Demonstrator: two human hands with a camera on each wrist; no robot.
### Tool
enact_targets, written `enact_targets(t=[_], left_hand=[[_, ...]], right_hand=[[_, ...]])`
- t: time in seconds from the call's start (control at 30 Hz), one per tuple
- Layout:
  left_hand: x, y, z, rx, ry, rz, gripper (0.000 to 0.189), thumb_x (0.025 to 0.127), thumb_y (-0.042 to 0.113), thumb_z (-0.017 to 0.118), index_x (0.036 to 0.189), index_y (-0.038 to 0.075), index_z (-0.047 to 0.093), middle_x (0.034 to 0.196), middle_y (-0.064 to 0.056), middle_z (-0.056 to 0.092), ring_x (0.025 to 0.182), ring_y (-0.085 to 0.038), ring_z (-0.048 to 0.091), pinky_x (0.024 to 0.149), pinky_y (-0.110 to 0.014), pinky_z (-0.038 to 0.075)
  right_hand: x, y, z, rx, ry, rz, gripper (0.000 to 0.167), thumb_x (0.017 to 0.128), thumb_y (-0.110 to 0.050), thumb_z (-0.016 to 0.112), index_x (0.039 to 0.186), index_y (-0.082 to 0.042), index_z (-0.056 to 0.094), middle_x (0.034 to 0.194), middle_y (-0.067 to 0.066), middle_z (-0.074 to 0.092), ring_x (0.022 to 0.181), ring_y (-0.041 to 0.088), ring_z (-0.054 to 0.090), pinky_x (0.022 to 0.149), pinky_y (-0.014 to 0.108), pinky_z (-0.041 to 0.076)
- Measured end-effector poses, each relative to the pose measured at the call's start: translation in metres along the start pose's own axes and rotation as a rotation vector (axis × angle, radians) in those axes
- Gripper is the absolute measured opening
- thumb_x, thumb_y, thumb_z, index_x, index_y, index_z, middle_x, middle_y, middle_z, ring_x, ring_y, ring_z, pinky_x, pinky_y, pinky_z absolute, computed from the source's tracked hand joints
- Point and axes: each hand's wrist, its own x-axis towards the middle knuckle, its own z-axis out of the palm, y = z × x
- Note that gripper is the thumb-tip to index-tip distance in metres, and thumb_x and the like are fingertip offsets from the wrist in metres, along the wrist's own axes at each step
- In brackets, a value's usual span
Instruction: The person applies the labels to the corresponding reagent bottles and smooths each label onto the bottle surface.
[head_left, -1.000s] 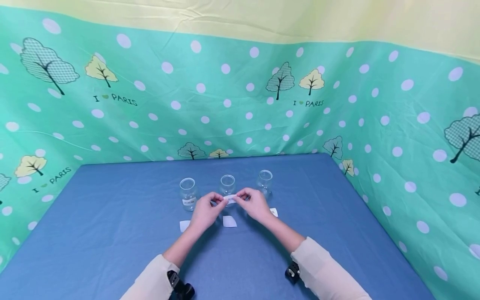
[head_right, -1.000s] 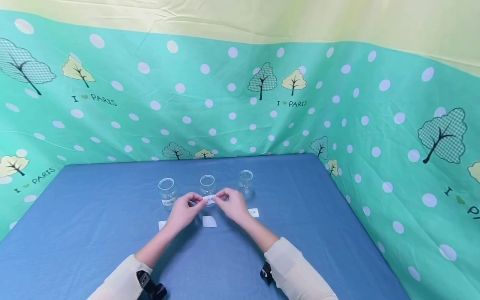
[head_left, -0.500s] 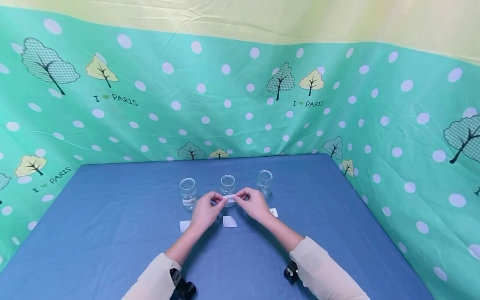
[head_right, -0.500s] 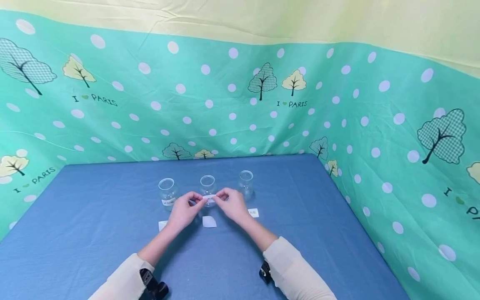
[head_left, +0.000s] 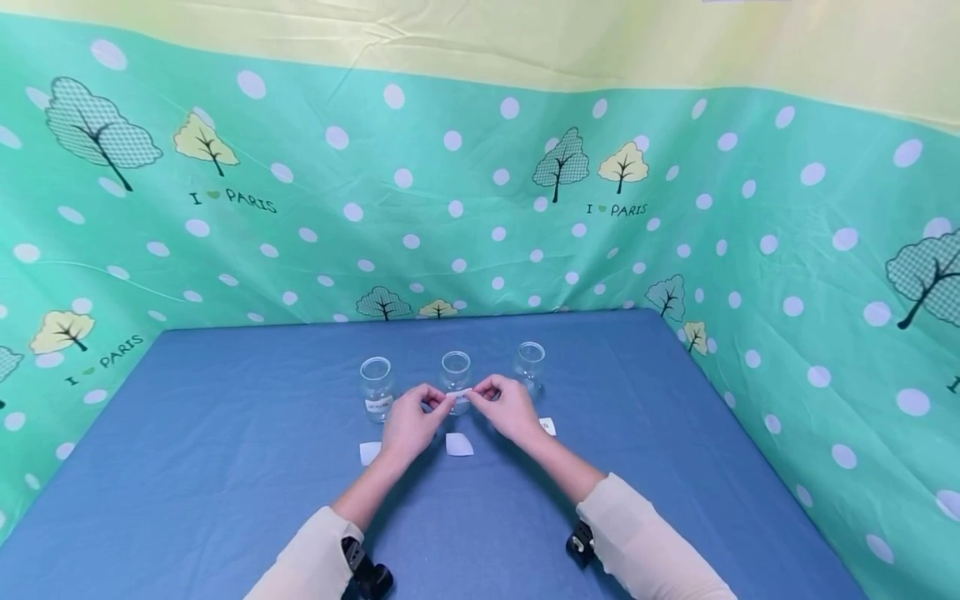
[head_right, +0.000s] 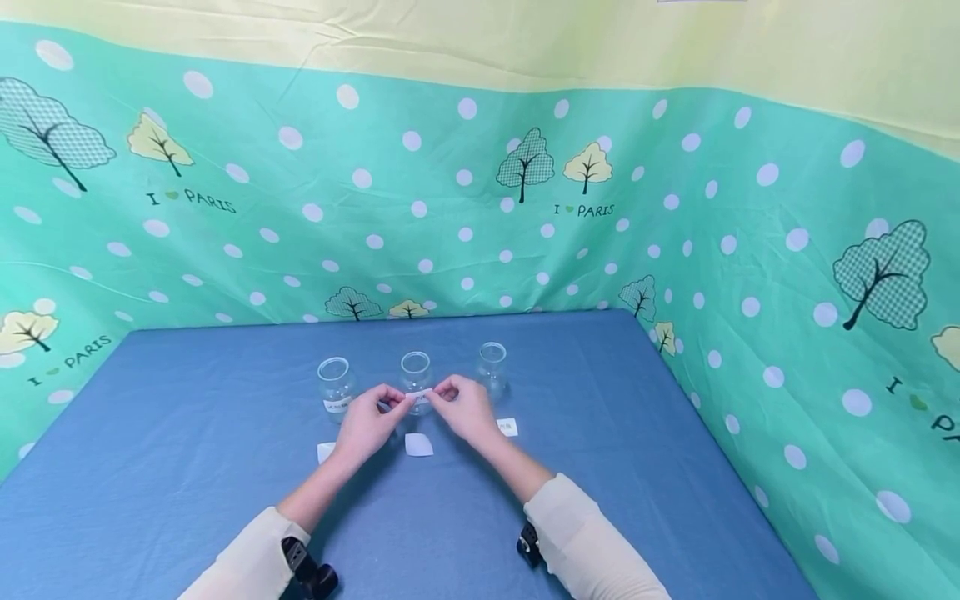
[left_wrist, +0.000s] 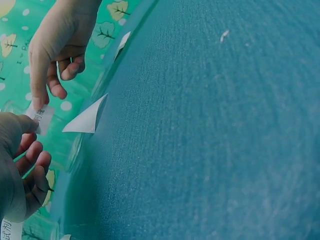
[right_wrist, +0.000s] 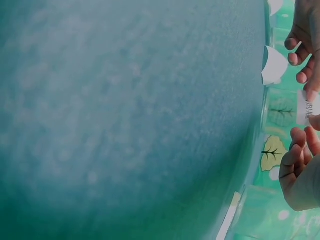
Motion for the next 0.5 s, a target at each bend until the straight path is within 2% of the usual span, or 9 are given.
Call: enact_targets(t=[0.13, 0.23, 0.5], left_hand=[[-0.0004, -0.0014, 0.0, 0.001, -0.01, 0.0, 0.018, 0.083, 0.033, 0.07, 0.08, 0.016, 0.067, 0.074, 0.002, 0.065, 0.059, -0.007, 0.051, 0.055, -0.023, 0.041], [-0.0006, -0.0016, -0.0013, -0.003, -0.018, -0.001, 0.019, 0.082, 0.034, 0.071, 0.081, 0.015, 0.067, 0.075, 0.001, 0.065, 0.06, -0.008, 0.052, 0.057, -0.024, 0.042], [-0.0004, -0.0019, -0.003, -0.024, -0.005, -0.005, 0.026, 0.08, 0.033, 0.073, 0.09, 0.01, 0.066, 0.081, -0.004, 0.065, 0.068, -0.012, 0.055, 0.063, -0.026, 0.043]], right_hand=[[-0.0001, 0.0018, -0.0008, 0.012, 0.008, 0.016, 0.016, 0.082, -0.025, 0.071, 0.084, -0.009, 0.069, 0.07, 0.003, 0.063, 0.055, 0.007, 0.05, 0.052, 0.019, 0.043], [0.0003, 0.0027, -0.0017, 0.025, 0.01, 0.024, 0.019, 0.082, -0.025, 0.072, 0.091, -0.008, 0.068, 0.073, 0.005, 0.063, 0.052, 0.007, 0.049, 0.048, 0.021, 0.042], [0.0032, 0.0039, -0.0028, 0.009, -0.058, 0.029, 0.048, 0.08, -0.031, 0.074, 0.122, -0.011, 0.06, 0.099, 0.008, 0.067, 0.046, 0.008, 0.047, 0.044, 0.024, 0.044]])
